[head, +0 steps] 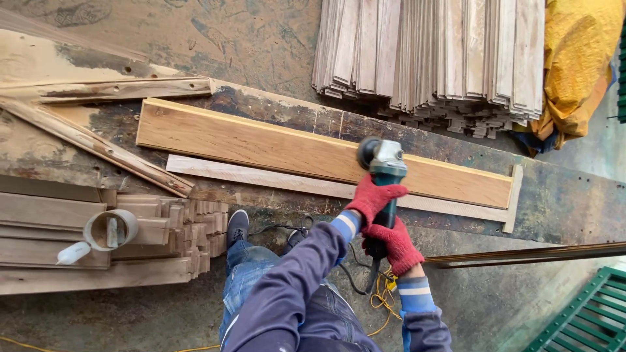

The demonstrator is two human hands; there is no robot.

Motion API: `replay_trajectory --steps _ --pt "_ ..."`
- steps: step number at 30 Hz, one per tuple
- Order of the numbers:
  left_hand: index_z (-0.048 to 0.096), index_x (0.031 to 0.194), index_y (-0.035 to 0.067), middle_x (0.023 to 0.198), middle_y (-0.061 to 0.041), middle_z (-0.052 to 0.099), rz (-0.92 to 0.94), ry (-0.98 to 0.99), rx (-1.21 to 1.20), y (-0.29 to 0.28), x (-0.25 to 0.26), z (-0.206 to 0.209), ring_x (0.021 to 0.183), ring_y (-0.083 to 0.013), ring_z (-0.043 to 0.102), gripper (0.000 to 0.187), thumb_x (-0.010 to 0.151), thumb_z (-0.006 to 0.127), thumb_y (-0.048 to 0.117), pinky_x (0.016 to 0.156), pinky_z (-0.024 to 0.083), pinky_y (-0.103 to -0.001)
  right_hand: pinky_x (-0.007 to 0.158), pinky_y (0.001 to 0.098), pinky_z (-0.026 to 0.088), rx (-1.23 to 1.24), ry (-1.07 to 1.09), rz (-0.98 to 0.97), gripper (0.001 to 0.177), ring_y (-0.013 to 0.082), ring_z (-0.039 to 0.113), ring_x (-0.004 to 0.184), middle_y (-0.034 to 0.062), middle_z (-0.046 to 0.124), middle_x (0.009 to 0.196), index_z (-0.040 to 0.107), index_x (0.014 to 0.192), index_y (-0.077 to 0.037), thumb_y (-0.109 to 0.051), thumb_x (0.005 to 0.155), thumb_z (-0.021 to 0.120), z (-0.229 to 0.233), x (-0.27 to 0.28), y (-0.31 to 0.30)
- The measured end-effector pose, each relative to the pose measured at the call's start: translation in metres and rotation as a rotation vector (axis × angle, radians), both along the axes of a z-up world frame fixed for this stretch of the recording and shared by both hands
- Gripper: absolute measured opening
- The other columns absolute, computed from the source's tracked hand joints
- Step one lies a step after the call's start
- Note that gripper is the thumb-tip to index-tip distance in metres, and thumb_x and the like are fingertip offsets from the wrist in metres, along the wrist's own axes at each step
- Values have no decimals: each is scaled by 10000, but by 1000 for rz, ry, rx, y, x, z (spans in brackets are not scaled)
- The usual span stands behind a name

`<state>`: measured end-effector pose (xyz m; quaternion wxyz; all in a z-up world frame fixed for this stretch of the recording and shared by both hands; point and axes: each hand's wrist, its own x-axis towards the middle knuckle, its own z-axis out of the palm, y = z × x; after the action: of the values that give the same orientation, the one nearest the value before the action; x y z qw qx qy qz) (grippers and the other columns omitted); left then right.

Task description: Sanding a long piece of wood using a handheld power sander/grinder in a woodworking shop.

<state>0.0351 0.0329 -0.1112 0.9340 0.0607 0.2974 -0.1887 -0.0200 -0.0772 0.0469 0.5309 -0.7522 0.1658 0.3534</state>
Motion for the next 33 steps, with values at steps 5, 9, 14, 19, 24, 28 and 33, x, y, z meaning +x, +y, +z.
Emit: replay_trajectory --steps 5,9,14,19,24,28,33 --pt "715 1109 153 892 -67 765 123 208 589 25 -53 71 836 -268 748 683 527 1057 257 694 502 -636 424 518 569 31 19 146 461 407 690 497 239 619 628 599 901 17 20 552 900 -7 -12 21" --pt "722 1021 111 806 -94 748 117 131 571 6 -49 66 725 -290 757 563 557 1038 145 604 643 -497 442 508 574 -50 24 95 425 382 702 514 236 636 620 624 876 13 -8 559 906 -20 -16 -7" --pt "649 1236 172 1077 -59 728 -128 46 721 -17 -33 89 1076 -249 693 886 465 1015 406 968 563 -434 493 490 572 -90 -3 -24 411 339 675 536 199 621 655 623 870 -3 -48 571 901 8 -20 -8" --pt "702 1125 156 947 -28 747 -34 76 662 29 -75 117 932 -175 725 720 497 1043 241 869 588 -406 482 459 580 -56 27 45 404 305 683 521 172 634 631 645 847 -22 -52 556 924 2 -34 21" --pt "680 1079 98 856 -153 765 135 248 709 43 -102 79 806 -283 775 645 570 1045 256 723 654 -429 577 407 569 -91 28 355 557 253 679 634 143 640 684 685 897 -72 -164 451 1007 -5 -36 39" --pt "696 1133 137 889 -130 762 131 141 569 6 -64 84 804 -291 765 582 640 1006 127 672 665 -481 475 408 576 -34 63 175 459 279 681 521 144 630 615 650 843 -48 -66 511 967 -4 -21 -3" --pt "638 1251 153 1101 -82 727 -196 -34 759 -44 -16 106 1123 -275 679 809 560 976 401 1023 535 -438 476 515 552 -100 41 -124 423 374 667 549 204 611 670 623 901 10 -47 591 905 -14 3 -60"
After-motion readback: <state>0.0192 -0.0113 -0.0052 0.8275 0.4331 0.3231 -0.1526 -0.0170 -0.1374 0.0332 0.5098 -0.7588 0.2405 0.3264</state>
